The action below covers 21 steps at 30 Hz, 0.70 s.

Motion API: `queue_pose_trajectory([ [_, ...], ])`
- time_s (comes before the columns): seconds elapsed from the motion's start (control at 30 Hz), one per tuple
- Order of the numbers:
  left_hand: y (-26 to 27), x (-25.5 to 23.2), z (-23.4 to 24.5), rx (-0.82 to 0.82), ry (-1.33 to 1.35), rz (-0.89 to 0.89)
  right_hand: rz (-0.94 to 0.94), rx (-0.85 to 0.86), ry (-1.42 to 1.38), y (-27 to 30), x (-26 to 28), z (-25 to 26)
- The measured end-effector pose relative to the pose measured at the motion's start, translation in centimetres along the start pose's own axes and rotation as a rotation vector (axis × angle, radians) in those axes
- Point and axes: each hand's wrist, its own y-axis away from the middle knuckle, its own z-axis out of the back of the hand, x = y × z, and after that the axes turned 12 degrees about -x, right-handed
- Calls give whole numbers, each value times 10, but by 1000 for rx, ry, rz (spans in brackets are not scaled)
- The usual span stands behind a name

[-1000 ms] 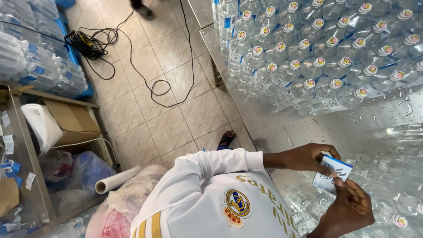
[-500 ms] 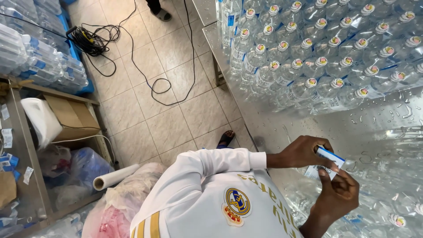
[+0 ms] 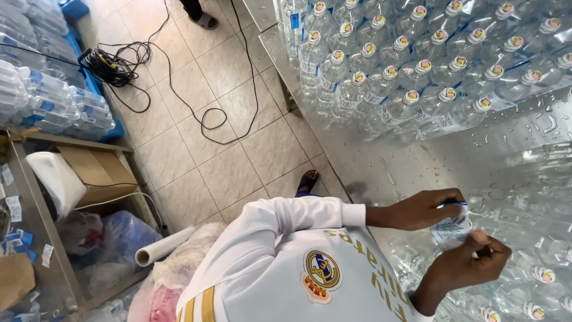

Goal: Manually applying adhesive labels to plastic water bottles on a production table.

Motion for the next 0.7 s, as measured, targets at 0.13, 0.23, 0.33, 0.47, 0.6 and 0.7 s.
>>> queue_pose_trajectory([
  [0.13,-24,105,-23,98,104,-364,436,157,123,28,-22,1],
  [0.23,-13,69,-37,138,97,-171,671,97,321,7,-41,6],
  [0.33,-1,47,-43,157,117,97,573,-165,317,-18,-67,4],
  [0.47,-15,74,-38,290,213,-561,675,77,234,17,-43,6],
  [0.6,-8,44,-51,186,220,58,610,-207,546,6,-78,17],
  [0.7,-23,106,-57,262,154,-309,669,-153,485,20,-37,13],
])
